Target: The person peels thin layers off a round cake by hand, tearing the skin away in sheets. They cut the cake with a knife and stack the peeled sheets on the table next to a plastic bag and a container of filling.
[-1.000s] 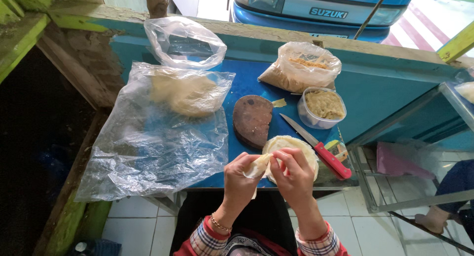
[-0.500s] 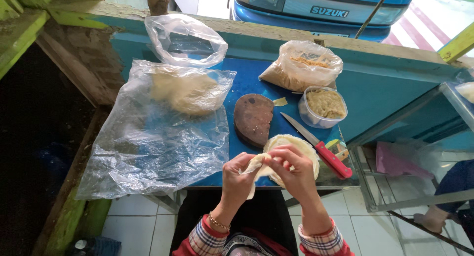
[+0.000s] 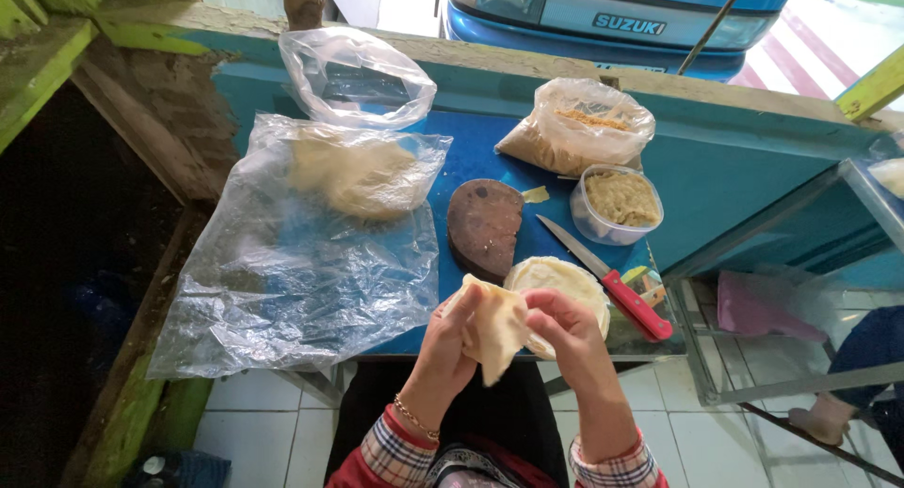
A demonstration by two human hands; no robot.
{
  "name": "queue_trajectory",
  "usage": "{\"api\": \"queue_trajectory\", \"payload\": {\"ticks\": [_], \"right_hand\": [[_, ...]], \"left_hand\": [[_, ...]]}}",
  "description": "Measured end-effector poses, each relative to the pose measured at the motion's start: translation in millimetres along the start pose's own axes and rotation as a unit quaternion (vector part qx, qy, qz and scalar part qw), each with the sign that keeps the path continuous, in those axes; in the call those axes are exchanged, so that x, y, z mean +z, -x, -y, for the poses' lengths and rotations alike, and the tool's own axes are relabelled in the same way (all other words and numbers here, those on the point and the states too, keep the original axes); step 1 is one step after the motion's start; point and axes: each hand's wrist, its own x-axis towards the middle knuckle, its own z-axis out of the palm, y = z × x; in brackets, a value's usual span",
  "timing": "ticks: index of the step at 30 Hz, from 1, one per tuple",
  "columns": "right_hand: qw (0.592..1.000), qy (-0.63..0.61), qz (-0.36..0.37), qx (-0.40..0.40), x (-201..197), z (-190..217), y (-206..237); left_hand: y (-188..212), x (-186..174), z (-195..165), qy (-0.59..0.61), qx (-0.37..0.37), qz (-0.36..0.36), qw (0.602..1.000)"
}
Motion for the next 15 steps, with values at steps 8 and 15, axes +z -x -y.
{"api": "queue_trajectory", "payload": {"ticks": [8, 15], "right_hand": [[0.992, -0.089, -0.083, 0.023, 1.2, -19.9, -2.9], [0.998, -0.001, -0.037, 0.059, -7.9, -4.4, -1.5]], "left_hand": [[7.5, -1.5, 10.4, -0.1, 0.04, -0.009, 0.994], [26.9, 18.8, -5.3, -0.575, 0.495, -0.032, 0.651]]}}
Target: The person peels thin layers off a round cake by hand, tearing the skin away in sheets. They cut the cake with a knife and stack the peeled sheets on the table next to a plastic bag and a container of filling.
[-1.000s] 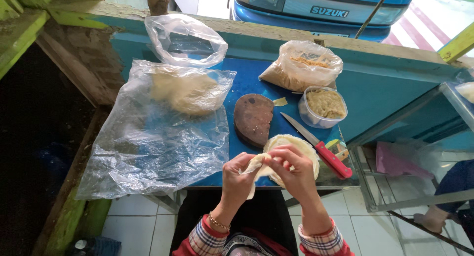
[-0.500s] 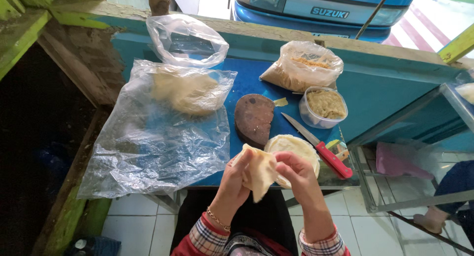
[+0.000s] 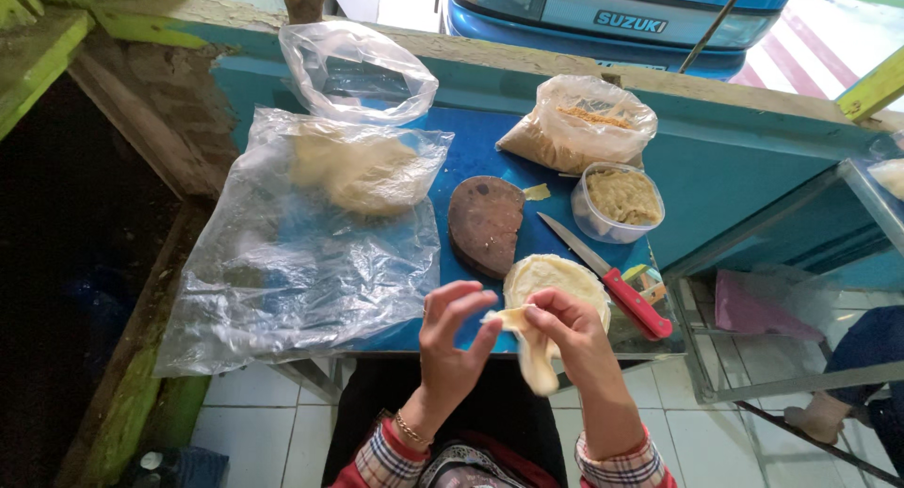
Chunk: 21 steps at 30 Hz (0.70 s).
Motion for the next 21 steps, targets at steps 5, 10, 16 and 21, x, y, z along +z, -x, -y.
{"api": "queue_trajectory", "payload": {"ticks": [5, 10, 16, 21], "right_hand": [[0.999, 0.014, -0.018, 0.03, 4.4, 12.1, 3.6], [0.999, -0.028, -0.002, 0.041, 2.0, 19.9, 5.2], [0.994, -0.095, 0.002, 0.06, -7.1, 15.2, -0.4], [0.993, -0.101, 0.008, 0.053, -6.9, 9.3, -0.2]], "left_hand": [[-7.8, 2.2, -9.1, -0.03, 0.064, 0.068, 0.995], [-11.5, 2.6, -1.5, 0.016, 0.026, 0.133, 0.991], [-8.5, 1.3, 1.3, 0.031, -0.037, 0.171, 0.984], [-6.6, 3.4, -3.3, -0.047, 0.026, 0.141, 0.989]]}}
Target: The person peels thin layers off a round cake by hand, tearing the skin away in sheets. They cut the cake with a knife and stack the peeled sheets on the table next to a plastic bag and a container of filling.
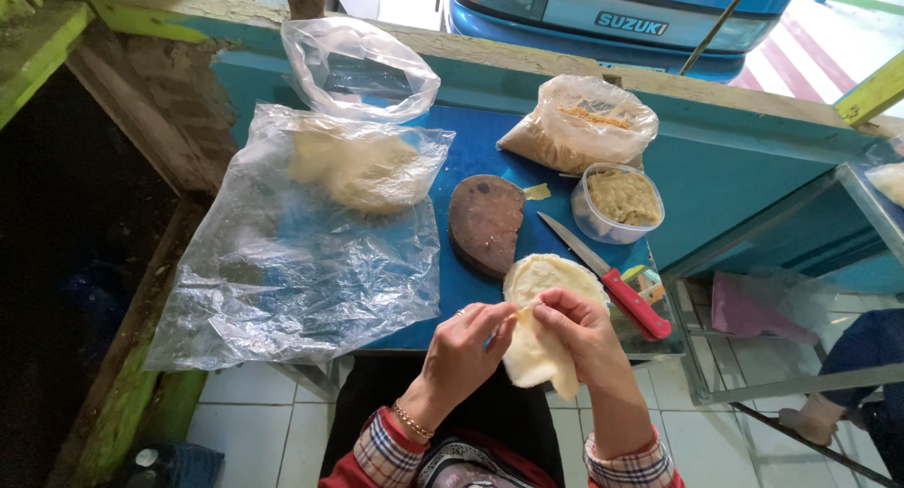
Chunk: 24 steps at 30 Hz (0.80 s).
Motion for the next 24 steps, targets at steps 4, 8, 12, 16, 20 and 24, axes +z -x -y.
{"api": "queue_trajectory", "payload": {"ticks": [4, 8, 12, 16, 20, 24], "right_hand": [[1.0, 0.021, 0.0, 0.017, 1.0, 2.2, 2.5], [0.997, 0.066, 0.029, 0.036, 1.2, 1.0, 2.3], [0.988, 0.14, 0.064, 0.026, -1.9, -8.4, 1.2], [0.991, 0.121, 0.045, 0.034, -8.0, -17.0, -0.8], [0.99, 0.12, 0.067, 0.021, -10.5, -17.5, -1.5], [0.987, 0.139, 0.061, 0.056, -5.9, -10.9, -0.6]], "left_hand": [[-1.5, -3.5, -0.3, -0.032, 0.064, -0.007, 0.997], [-1.5, -4.9, -2.6, -0.043, 0.049, -0.016, 0.998], [-1.7, -6.5, -6.9, -0.082, 0.05, -0.01, 0.995], [-3.5, -15.0, -9.6, -0.139, 0.097, -0.024, 0.985], [-4.8, -23.0, -11.5, -0.119, 0.15, -0.003, 0.981], [-5.8, -26.4, -11.1, -0.115, 0.149, 0.035, 0.981]]}}
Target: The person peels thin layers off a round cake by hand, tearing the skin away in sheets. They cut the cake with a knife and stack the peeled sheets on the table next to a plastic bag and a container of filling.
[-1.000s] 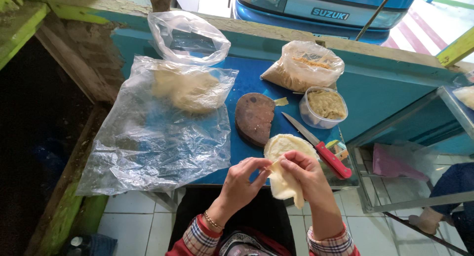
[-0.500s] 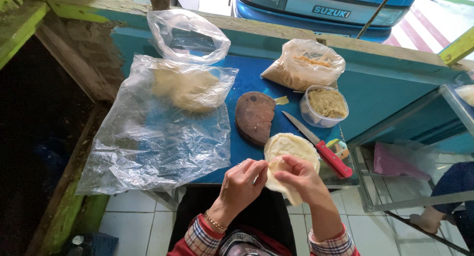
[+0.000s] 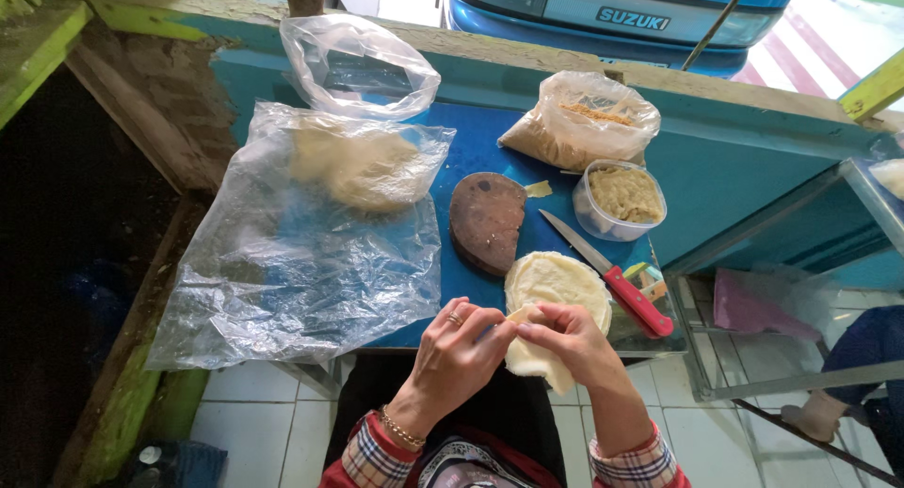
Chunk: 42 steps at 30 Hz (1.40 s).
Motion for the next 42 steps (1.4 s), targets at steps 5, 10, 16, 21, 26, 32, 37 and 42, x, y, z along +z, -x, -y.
{"api": "queue_trajectory", "payload": {"ticks": [5, 10, 16, 21, 26, 32, 37, 42], "right_hand": [[0.999, 0.049, 0.015, -0.015, 4.5, 10.8, 2.4], [0.995, 0.081, 0.034, -0.036, 3.1, 10.6, 4.5], [0.988, 0.135, 0.027, -0.071, 1.1, 3.2, 5.6], [0.994, 0.07, 0.048, -0.067, 0.7, 2.4, 6.2], [0.998, 0.019, 0.045, -0.027, -0.7, 3.7, 10.7], [0.998, -0.047, 0.022, -0.032, -1.4, 0.4, 15.7], [0.998, -0.001, -0.018, -0.064, 9.9, 0.9, 16.5], [0.876, 0.253, -0.221, -0.346, 37.5, 12.1, 16.6]], "left_hand": [[0.7, 4.1, 0.3, 0.04, -0.069, 0.016, 0.997], [3.3, 6.1, 3.3, 0.08, -0.109, 0.032, 0.99], [3.0, 10.2, 5.1, 0.096, -0.102, 0.035, 0.99], [-1.7, 16.5, 9.5, 0.12, -0.084, 0.051, 0.988], [-0.7, 16.1, 17.1, 0.186, -0.149, 0.056, 0.97], [18.1, 21.2, 25.4, 0.443, -0.339, 0.139, 0.818], [34.8, 43.8, 29.3, 0.565, -0.438, 0.074, 0.695], [33.1, 51.8, 20.0, 0.501, -0.41, 0.006, 0.762]]}}
